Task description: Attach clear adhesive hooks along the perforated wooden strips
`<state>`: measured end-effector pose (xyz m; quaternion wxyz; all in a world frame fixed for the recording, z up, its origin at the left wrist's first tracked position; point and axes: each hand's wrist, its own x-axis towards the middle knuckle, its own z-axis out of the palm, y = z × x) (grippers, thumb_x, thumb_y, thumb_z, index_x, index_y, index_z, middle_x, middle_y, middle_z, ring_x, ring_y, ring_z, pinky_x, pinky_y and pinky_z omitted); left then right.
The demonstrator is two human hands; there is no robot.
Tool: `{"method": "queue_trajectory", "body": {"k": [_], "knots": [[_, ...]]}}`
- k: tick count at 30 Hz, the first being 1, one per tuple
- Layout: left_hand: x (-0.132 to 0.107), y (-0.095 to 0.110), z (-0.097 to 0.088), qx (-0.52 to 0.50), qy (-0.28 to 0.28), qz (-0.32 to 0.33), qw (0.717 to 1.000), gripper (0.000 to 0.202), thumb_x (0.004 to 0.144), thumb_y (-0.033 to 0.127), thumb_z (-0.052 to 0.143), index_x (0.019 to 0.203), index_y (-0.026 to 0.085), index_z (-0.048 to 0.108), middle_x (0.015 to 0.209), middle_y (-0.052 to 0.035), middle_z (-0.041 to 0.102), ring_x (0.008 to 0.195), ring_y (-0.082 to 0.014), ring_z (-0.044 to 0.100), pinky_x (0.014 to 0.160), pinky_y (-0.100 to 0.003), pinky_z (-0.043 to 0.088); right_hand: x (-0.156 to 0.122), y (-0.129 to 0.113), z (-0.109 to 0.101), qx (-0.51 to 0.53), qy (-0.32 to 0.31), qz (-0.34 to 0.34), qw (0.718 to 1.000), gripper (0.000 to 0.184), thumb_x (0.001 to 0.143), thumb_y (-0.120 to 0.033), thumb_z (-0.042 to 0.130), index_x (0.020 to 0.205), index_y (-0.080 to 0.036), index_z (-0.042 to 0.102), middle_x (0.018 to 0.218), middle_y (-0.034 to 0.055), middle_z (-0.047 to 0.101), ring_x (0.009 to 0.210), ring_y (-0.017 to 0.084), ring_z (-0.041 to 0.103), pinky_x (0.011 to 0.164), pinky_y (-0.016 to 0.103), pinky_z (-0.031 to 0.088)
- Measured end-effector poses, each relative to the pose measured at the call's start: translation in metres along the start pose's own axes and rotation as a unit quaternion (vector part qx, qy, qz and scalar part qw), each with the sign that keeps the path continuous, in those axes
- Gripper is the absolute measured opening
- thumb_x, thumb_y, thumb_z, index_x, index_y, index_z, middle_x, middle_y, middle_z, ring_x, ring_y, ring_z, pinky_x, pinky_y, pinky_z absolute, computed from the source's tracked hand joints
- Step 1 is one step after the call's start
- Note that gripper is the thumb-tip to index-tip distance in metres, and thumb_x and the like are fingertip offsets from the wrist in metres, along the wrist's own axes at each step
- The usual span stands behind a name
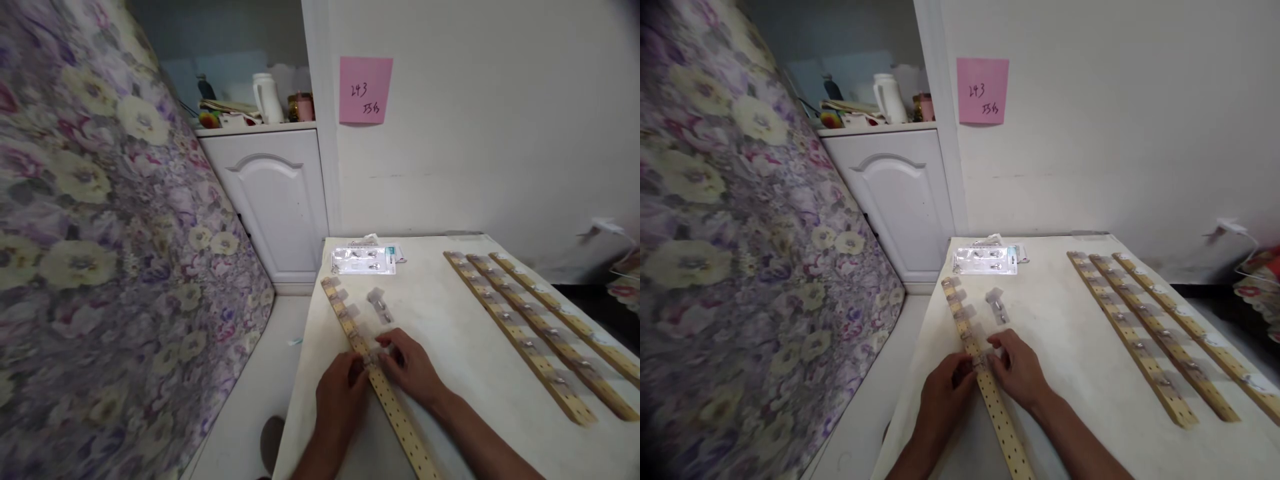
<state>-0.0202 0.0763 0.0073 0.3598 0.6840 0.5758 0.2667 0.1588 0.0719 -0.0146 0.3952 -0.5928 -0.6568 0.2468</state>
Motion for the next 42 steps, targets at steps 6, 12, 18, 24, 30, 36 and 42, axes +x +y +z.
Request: {"method": "queue_trajectory", "body": {"k": [6,12,18,24,30,36,42], "knots": [[0.0,0.0,0.001,0.009,0.002,-0.013,1.0,0.021,0.074,0.025,0.056,0.094,0.024,0.061,0.086,0.0018,0.068,0.079,-0.0152,0.06,0.07,-0.025,0.041,0.0,-0.008,0.003,0.021,-0.014,0.056,0.998,0.024,0.076,-0.023,0.056,0.1,-0.02,0.058,0.085,0.0013,0.063,0.063,0.014,0.057,0.06,0.027,0.046],[0.0,-0.001,0.001,0.016,0.003,-0.005,1.0,0.023,0.075,0.027,0.055,0.097,0.024,0.061,0.088,0.0008,0.068,0.08,-0.0166,0.06,0.072,-0.026,0.041,0.002,-0.009,0.006,0.054,-0.009,0.065,0.996,0.017,0.075,-0.021,0.055,0.092,-0.018,0.057,0.068,-0.0012,0.057,0.061,0.014,0.054,0.058,0.026,0.044],[0.0,0.0,0.001,0.011,0.0,-0.011,1.0,0.022,0.075,0.028,0.055,0.096,0.024,0.06,0.087,0.0007,0.068,0.08,-0.0167,0.06,0.071,-0.026,0.041,0.003,-0.004,0.007,0.064,-0.013,0.057,0.996,0.016,0.074,-0.021,0.056,0.09,-0.019,0.057,0.07,-0.0015,0.055,0.064,0.015,0.054,0.059,0.026,0.044],[-0.001,0.003,-0.001,0.014,-0.006,-0.026,1.0,0.02,0.075,0.028,0.056,0.094,0.024,0.058,0.084,0.0021,0.067,0.078,-0.016,0.06,0.069,-0.025,0.039,0.003,-0.003,0.006,0.071,-0.022,0.058,0.996,0.016,0.074,-0.02,0.056,0.09,-0.019,0.057,0.07,-0.0022,0.054,0.064,0.014,0.052,0.058,0.025,0.042],[-0.001,0.001,0.0,0.007,-0.003,-0.01,1.0,0.021,0.075,0.027,0.055,0.095,0.024,0.059,0.086,0.0017,0.067,0.079,-0.0161,0.06,0.071,-0.025,0.04,0.002,-0.003,0.006,0.082,-0.026,0.062,0.994,0.016,0.074,-0.021,0.056,0.09,-0.019,0.057,0.068,-0.003,0.052,0.062,0.014,0.052,0.057,0.025,0.041],[0.0,-0.001,0.001,0.006,-0.006,-0.009,1.0,0.023,0.076,0.029,0.055,0.097,0.023,0.061,0.091,-0.0002,0.069,0.083,-0.0172,0.061,0.075,-0.026,0.042,0.003,-0.002,0.006,0.083,-0.02,0.062,0.994,0.016,0.073,-0.019,0.057,0.09,-0.019,0.057,0.068,-0.0029,0.052,0.062,0.013,0.052,0.057,0.025,0.042],[0.0,-0.001,0.0,0.005,-0.008,-0.015,1.0,0.023,0.077,0.03,0.055,0.098,0.025,0.062,0.094,-0.0003,0.07,0.086,-0.0176,0.062,0.075,-0.026,0.042,0.003,0.001,0.006,0.096,-0.03,0.058,0.993,0.016,0.073,-0.018,0.057,0.089,-0.019,0.057,0.07,-0.0022,0.055,0.064,0.014,0.053,0.058,0.025,0.043]]}}
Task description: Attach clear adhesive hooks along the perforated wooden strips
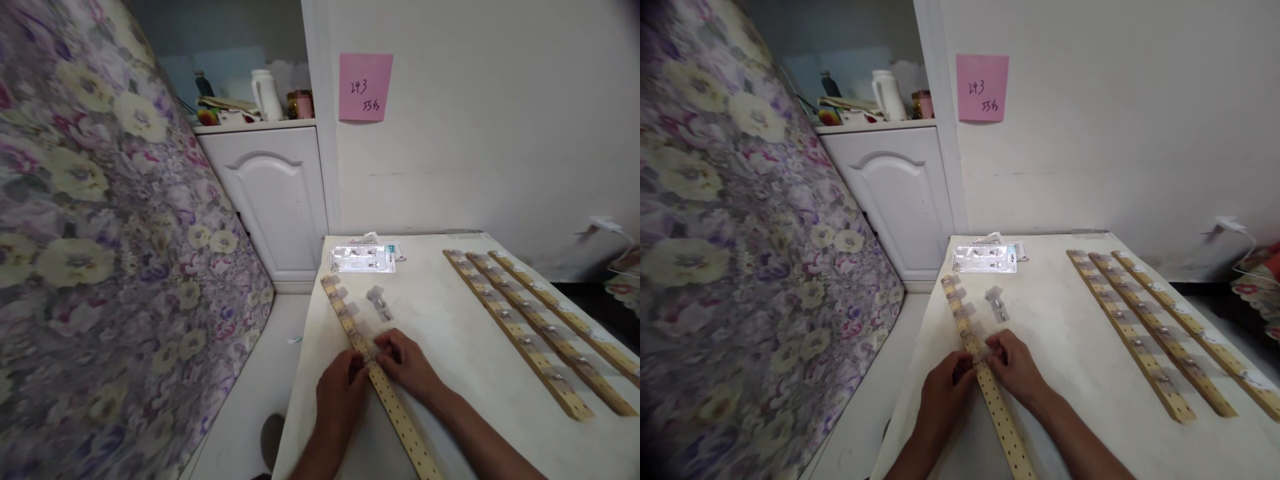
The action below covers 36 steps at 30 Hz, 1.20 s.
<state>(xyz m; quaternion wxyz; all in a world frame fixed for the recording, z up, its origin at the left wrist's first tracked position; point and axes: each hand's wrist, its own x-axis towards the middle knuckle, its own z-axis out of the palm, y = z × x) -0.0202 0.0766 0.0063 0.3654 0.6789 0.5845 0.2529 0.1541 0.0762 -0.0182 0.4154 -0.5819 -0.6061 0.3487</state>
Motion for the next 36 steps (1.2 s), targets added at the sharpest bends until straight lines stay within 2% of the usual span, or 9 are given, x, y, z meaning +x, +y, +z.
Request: {"method": "queue_trajectory", "body": {"k": [23,31,36], "knots": [[0.001,0.002,0.001,0.019,0.002,0.004,1.0,0.018,0.078,0.03,0.053,0.093,0.025,0.062,0.091,0.0015,0.069,0.083,-0.0165,0.061,0.071,-0.025,0.04,0.001,0.001,-0.002,-0.012,-0.004,-0.009,1.0,0.016,0.073,-0.018,0.057,0.089,-0.019,0.057,0.07,-0.0021,0.054,0.064,0.014,0.053,0.058,0.025,0.043],[0.001,0.005,0.0,0.018,0.001,-0.01,1.0,0.018,0.077,0.029,0.054,0.093,0.026,0.062,0.09,0.0023,0.069,0.082,-0.016,0.061,0.071,-0.024,0.039,0.001,-0.004,0.004,-0.046,0.023,-0.01,0.999,0.013,0.077,-0.027,0.055,0.087,-0.019,0.056,0.072,-0.0003,0.057,0.064,0.015,0.053,0.058,0.027,0.042],[0.0,0.005,0.0,0.018,0.003,-0.006,1.0,0.018,0.077,0.03,0.054,0.092,0.026,0.062,0.09,0.0023,0.069,0.083,-0.0159,0.061,0.071,-0.024,0.039,0.005,-0.006,0.011,-0.06,0.041,0.019,0.997,0.009,0.074,-0.026,0.058,0.081,-0.021,0.054,0.067,-0.0022,0.057,0.061,0.014,0.052,0.057,0.026,0.039]]}}
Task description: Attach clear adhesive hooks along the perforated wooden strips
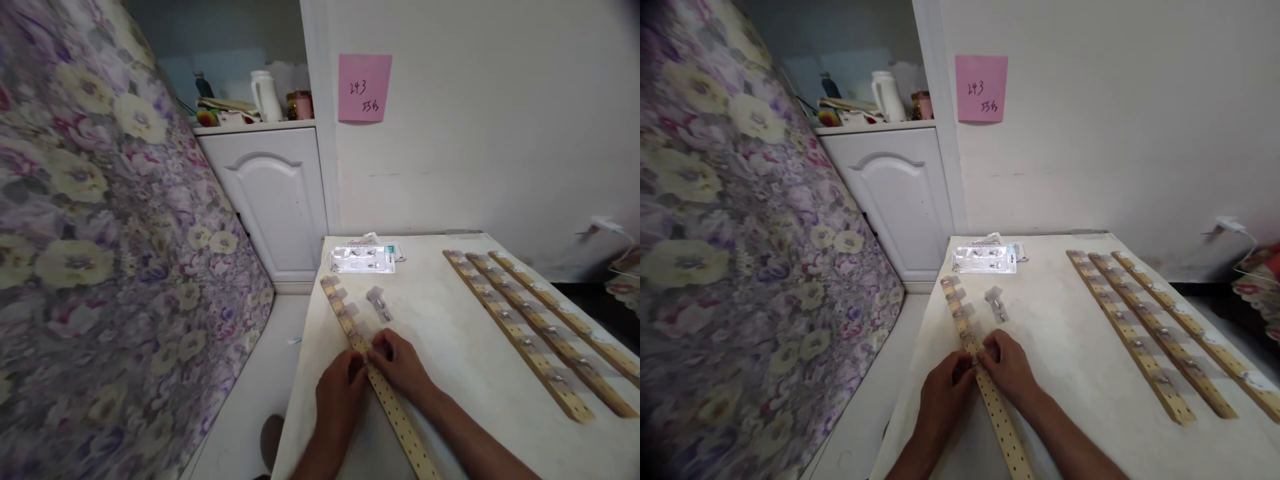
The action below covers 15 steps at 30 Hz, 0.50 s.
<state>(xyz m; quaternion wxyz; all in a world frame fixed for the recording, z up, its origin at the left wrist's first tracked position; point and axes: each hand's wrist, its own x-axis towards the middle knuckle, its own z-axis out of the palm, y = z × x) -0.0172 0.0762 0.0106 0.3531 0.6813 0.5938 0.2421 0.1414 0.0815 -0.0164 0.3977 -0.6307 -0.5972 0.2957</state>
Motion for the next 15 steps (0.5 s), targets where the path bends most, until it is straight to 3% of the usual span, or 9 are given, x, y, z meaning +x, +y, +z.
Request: {"method": "queue_trajectory", "body": {"k": [8,15], "knots": [[0.002,0.004,-0.003,0.013,-0.014,-0.029,0.999,0.019,0.076,0.03,0.055,0.093,0.027,0.063,0.092,0.0036,0.07,0.086,-0.0156,0.061,0.072,-0.024,0.039,0.013,0.008,0.002,0.021,-0.017,0.07,0.997,0.021,0.062,-0.026,0.069,0.067,-0.02,0.049,0.061,-0.0039,0.057,0.058,0.012,0.051,0.054,0.023,0.038],[0.002,0.002,-0.003,0.022,-0.016,-0.026,0.999,0.019,0.077,0.032,0.055,0.094,0.027,0.063,0.091,0.0028,0.069,0.085,-0.016,0.061,0.071,-0.024,0.038,0.017,0.017,0.003,0.043,-0.022,0.064,0.997,0.023,0.061,-0.026,0.07,0.063,-0.02,0.048,0.058,-0.005,0.053,0.056,0.011,0.048,0.052,0.022,0.036]]}}
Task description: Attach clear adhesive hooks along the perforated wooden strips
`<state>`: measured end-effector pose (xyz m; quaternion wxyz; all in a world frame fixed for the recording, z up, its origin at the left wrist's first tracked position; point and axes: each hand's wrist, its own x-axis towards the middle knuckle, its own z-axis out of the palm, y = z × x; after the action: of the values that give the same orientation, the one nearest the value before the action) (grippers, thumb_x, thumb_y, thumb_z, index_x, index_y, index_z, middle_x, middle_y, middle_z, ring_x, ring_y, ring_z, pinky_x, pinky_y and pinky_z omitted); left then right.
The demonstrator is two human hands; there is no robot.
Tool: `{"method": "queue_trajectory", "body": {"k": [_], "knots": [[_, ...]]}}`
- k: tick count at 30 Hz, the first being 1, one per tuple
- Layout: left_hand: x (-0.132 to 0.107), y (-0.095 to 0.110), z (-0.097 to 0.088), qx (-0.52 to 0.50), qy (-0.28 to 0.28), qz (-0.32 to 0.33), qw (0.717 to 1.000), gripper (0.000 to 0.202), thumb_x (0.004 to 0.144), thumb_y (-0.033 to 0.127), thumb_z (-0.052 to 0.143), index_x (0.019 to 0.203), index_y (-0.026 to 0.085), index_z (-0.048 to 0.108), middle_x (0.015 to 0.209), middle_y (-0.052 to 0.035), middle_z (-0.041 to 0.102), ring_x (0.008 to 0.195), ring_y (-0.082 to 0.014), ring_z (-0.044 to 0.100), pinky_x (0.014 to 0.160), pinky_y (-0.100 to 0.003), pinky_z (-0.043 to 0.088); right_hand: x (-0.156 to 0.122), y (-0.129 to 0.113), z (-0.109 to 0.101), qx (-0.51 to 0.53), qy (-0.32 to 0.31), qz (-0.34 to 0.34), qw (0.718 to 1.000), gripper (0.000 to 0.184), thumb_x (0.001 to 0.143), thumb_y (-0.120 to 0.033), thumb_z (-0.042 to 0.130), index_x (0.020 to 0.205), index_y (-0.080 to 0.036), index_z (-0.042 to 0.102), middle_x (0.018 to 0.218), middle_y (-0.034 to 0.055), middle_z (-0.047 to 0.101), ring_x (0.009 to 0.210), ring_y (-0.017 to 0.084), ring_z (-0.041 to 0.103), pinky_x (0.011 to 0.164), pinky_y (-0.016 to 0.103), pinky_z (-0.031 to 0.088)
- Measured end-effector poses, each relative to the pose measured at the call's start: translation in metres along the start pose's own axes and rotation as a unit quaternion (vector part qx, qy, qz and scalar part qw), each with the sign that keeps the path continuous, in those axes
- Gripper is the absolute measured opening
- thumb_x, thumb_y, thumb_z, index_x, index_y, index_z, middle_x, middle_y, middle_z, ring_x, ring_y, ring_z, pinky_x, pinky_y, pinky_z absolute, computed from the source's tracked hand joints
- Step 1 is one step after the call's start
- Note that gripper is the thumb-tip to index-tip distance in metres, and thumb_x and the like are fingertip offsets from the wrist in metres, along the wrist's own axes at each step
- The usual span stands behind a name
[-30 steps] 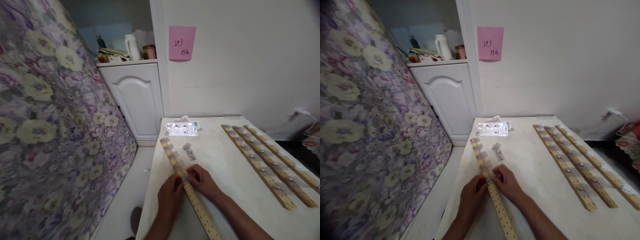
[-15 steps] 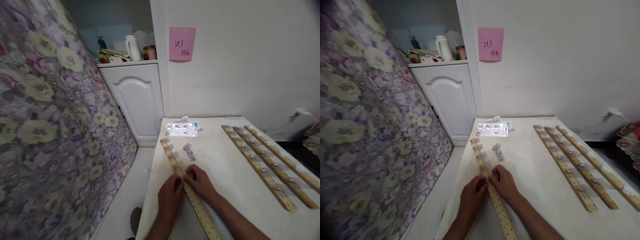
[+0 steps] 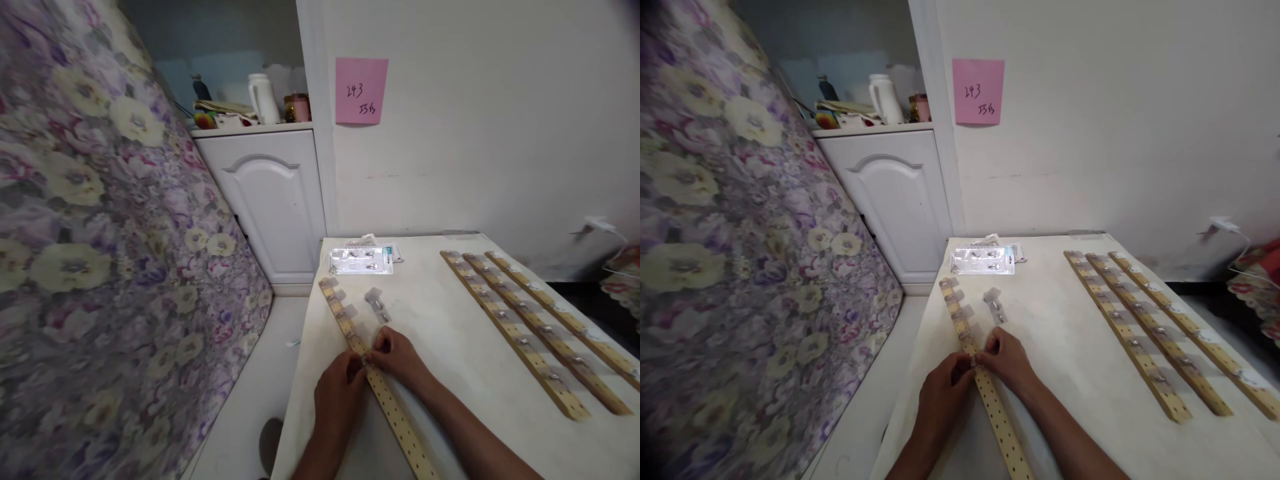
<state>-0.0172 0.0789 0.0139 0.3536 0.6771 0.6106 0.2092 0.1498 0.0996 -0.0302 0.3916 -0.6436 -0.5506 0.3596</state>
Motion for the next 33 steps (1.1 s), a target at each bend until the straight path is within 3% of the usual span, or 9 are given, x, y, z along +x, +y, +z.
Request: {"method": "queue_trajectory", "body": {"k": [8,16,21,28,33], "knots": [[0.001,-0.003,0.002,-0.005,0.009,0.013,1.0,0.017,0.076,0.03,0.055,0.091,0.025,0.062,0.088,0.0019,0.069,0.082,-0.0164,0.061,0.068,-0.024,0.036,-0.01,-0.006,-0.004,-0.009,0.012,-0.026,1.0,0.021,0.072,-0.035,0.064,0.065,-0.02,0.05,0.057,-0.0038,0.054,0.055,0.013,0.05,0.051,0.023,0.036],[-0.002,0.0,0.002,-0.006,0.012,0.025,1.0,0.012,0.077,0.027,0.053,0.087,0.025,0.059,0.083,0.0032,0.067,0.077,-0.0155,0.059,0.066,-0.023,0.035,-0.008,0.0,-0.028,-0.084,0.155,-0.056,0.983,0.017,0.08,-0.037,0.054,0.075,-0.021,0.051,0.063,-0.0023,0.055,0.059,0.016,0.052,0.057,0.026,0.04],[-0.002,0.001,0.001,-0.022,0.004,0.02,1.0,0.012,0.076,0.027,0.054,0.088,0.025,0.057,0.082,0.0037,0.066,0.075,-0.015,0.059,0.064,-0.023,0.035,0.013,0.009,-0.028,-0.07,0.171,-0.046,0.982,0.019,0.076,-0.036,0.057,0.085,-0.02,0.055,0.067,-0.0017,0.057,0.061,0.016,0.055,0.059,0.027,0.042],[-0.001,-0.007,0.001,-0.054,-0.001,0.029,0.998,0.015,0.077,0.029,0.054,0.091,0.024,0.055,0.081,0.0025,0.065,0.073,-0.0151,0.059,0.064,-0.023,0.038,0.023,0.007,-0.025,-0.121,0.166,-0.044,0.978,0.013,0.074,-0.031,0.052,0.068,-0.021,0.057,0.063,-0.0008,0.058,0.06,0.016,0.054,0.057,0.026,0.038],[-0.001,-0.009,0.0,-0.068,0.005,0.037,0.997,0.014,0.079,0.029,0.052,0.091,0.024,0.055,0.082,0.0021,0.065,0.072,-0.0146,0.059,0.065,-0.023,0.039,0.017,0.008,-0.03,-0.092,0.19,-0.048,0.976,0.013,0.074,-0.029,0.05,0.065,-0.02,0.052,0.061,-0.0014,0.055,0.059,0.016,0.051,0.057,0.026,0.037]]}}
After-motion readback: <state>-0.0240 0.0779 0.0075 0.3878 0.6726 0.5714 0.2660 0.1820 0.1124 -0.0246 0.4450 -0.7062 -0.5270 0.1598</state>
